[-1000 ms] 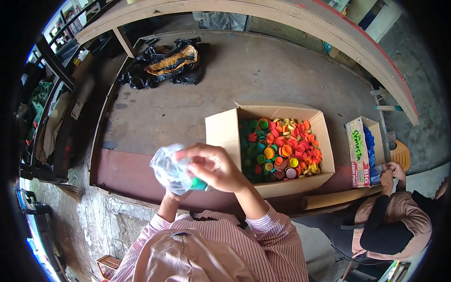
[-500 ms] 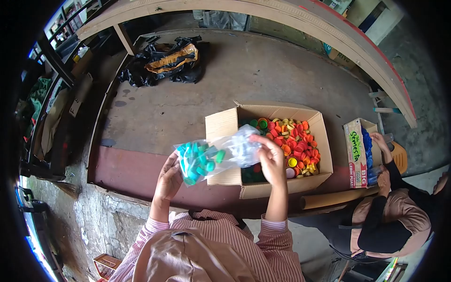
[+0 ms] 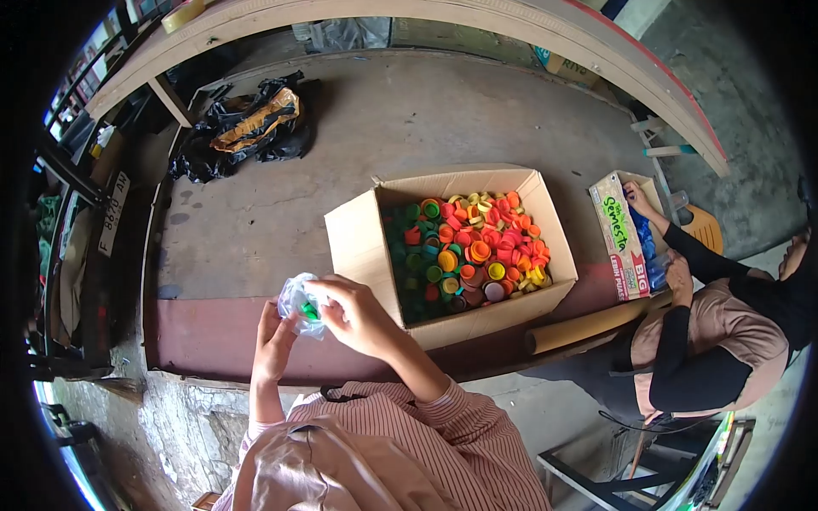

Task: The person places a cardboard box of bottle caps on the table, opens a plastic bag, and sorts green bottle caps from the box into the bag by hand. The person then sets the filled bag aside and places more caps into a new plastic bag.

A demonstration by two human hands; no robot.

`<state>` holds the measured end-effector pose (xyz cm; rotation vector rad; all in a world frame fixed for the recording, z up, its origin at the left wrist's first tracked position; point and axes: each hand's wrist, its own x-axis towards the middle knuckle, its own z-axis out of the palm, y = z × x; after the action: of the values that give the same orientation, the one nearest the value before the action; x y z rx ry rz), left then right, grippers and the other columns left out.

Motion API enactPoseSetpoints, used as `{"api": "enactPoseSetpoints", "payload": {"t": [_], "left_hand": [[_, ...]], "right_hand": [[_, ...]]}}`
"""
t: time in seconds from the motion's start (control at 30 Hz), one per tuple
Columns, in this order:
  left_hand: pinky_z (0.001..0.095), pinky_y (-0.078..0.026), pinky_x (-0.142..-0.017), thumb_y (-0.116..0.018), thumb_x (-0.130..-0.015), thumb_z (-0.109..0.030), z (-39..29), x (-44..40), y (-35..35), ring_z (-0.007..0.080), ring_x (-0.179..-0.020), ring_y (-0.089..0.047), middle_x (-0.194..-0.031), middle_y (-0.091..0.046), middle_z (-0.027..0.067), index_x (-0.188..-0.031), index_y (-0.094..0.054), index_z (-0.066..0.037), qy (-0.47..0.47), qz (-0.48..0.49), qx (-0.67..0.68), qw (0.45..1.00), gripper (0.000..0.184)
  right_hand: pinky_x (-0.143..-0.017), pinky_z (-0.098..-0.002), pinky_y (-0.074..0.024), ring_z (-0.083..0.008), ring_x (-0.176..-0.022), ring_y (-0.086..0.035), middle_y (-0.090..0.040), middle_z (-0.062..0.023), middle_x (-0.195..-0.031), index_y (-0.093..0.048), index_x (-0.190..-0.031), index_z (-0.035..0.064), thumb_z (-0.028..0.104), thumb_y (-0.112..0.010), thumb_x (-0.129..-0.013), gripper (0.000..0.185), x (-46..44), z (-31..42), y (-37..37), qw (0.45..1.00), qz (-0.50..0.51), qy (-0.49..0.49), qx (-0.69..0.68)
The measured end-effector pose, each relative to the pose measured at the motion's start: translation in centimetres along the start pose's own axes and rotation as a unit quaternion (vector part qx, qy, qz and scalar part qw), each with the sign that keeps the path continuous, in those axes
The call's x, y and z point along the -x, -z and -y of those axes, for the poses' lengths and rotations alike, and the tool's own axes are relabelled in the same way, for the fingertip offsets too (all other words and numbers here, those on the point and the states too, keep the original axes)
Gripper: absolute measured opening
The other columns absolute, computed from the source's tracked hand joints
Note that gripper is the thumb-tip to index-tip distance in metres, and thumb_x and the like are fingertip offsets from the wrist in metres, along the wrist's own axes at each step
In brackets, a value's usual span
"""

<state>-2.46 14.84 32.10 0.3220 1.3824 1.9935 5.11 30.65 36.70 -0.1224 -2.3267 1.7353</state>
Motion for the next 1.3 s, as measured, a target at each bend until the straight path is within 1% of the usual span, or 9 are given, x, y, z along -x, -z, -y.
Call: {"api": "enactPoseSetpoints", "payload": {"t": [0.07, 0.17, 0.23, 0.47, 0.67, 0.77, 0.97, 1.2, 1.3], "left_hand": [[0.0262, -0.043, -0.075, -0.047, -0.086, -0.006, 1.6, -0.6, 0.6, 0.0109, -0.088, -0.049, -0.100, -0.048, 0.0057, -0.111, -0.038, -0.002, 0.013, 0.017, -0.006, 1.000, 0.026], [0.0264, -0.044, -0.072, -0.048, -0.086, -0.005, 3.0, -0.6, 0.8, 0.0125, -0.087, -0.049, -0.101, -0.046, 0.0064, -0.112, -0.039, -0.002, 0.020, 0.029, -0.069, 0.997, 0.028], [0.0263, -0.044, -0.072, -0.048, -0.085, -0.005, 2.2, -0.4, 0.1, 0.0126, -0.086, -0.049, -0.101, -0.046, 0.0067, -0.112, -0.039, -0.002, 0.032, 0.030, -0.066, 0.997, 0.028], [0.0250, -0.043, -0.071, -0.047, -0.085, -0.003, 2.6, -0.6, 0.4, 0.0119, -0.085, -0.049, -0.099, -0.047, 0.0064, -0.113, -0.039, -0.002, 0.037, 0.036, -0.028, 0.998, 0.029], [0.0247, -0.042, -0.069, -0.047, -0.085, -0.004, 2.1, 0.1, 0.6, 0.0107, -0.083, -0.048, -0.100, -0.048, 0.0060, -0.113, -0.039, -0.003, 0.034, 0.040, -0.033, 0.998, 0.029], [0.0247, -0.042, -0.069, -0.047, -0.084, -0.004, 2.2, 0.2, 0.8, 0.0106, -0.082, -0.048, -0.100, -0.048, 0.0054, -0.112, -0.038, -0.003, 0.031, 0.041, -0.036, 0.998, 0.029], [0.0243, -0.041, -0.069, -0.048, -0.084, -0.004, 1.7, 0.5, 0.3, 0.0103, -0.081, -0.048, -0.098, -0.047, 0.0043, -0.112, -0.039, -0.003, 0.037, 0.063, -0.066, 0.995, 0.029], [0.0244, -0.041, -0.068, -0.048, -0.084, -0.004, 1.3, 0.4, 0.8, 0.0100, -0.081, -0.048, -0.100, -0.047, 0.0048, -0.112, -0.039, -0.003, 0.039, 0.052, -0.042, 0.997, 0.029], [0.0250, -0.042, -0.068, -0.048, -0.084, -0.004, 1.7, 0.3, 0.5, 0.0102, -0.081, -0.048, -0.101, -0.046, 0.0052, -0.112, -0.038, -0.003, 0.033, 0.044, -0.026, 0.998, 0.029]], "right_hand": [[-0.063, -0.0245, -0.0503, -0.0166, -0.078, -0.059, -0.055, -0.0135, -0.101, -0.053, -0.107, 0.0008, -0.002, -0.053, -0.077, 0.030, 0.5, -1.0, 1.5, 0.998, -0.060, 0.031, -0.011], [-0.061, -0.0317, -0.0484, -0.0252, -0.072, -0.059, -0.057, -0.0102, -0.085, -0.061, -0.083, 0.0079, 0.007, -0.057, -0.074, 0.010, 2.6, -4.7, 5.8, 0.930, -0.187, -0.032, 0.316], [-0.060, -0.0352, -0.0477, -0.0270, -0.068, -0.059, -0.059, -0.0104, -0.071, -0.064, -0.077, 0.0090, 0.003, -0.059, -0.065, 0.014, 4.7, -6.3, 8.9, 0.867, -0.103, -0.174, 0.455], [-0.067, -0.0356, -0.0470, -0.0255, -0.077, -0.058, -0.057, -0.0098, -0.079, -0.068, -0.074, 0.0098, 0.003, -0.065, -0.056, 0.019, 5.6, -9.2, 10.6, 0.822, -0.059, -0.199, 0.530], [-0.068, -0.0360, -0.0426, -0.0219, -0.082, -0.053, -0.052, -0.0064, -0.081, -0.065, -0.068, 0.0102, 0.007, -0.069, -0.053, 0.016, 5.4, -9.9, 11.3, 0.836, -0.026, -0.098, 0.539], [-0.078, -0.0363, -0.0353, -0.0246, -0.094, -0.046, -0.052, -0.0085, -0.082, -0.063, -0.060, 0.0107, 0.005, -0.062, -0.057, 0.007, 5.5, -8.9, 11.3, 0.808, -0.010, -0.153, 0.569], [-0.082, -0.0361, -0.0336, -0.0234, -0.093, -0.046, -0.054, -0.0072, -0.091, -0.065, -0.063, 0.0106, 0.008, -0.064, -0.059, 0.005, 4.8, -8.9, 11.2, 0.743, 0.084, -0.158, 0.645], [-0.087, -0.0372, -0.0319, -0.0224, -0.099, -0.047, -0.056, -0.0061, -0.096, -0.064, -0.077, 0.0064, 0.018, -0.066, -0.067, 0.015, 5.9, -11.6, 12.6, 0.905, -0.025, -0.123, 0.407], [-0.086, -0.0359, -0.0371, -0.0208, -0.100, -0.051, -0.056, -0.0082, -0.105, -0.059, -0.084, 0.0012, 0.017, -0.063, -0.076, 0.018, 6.2, -12.5, 11.9, 0.972, -0.109, -0.094, 0.188]]}}
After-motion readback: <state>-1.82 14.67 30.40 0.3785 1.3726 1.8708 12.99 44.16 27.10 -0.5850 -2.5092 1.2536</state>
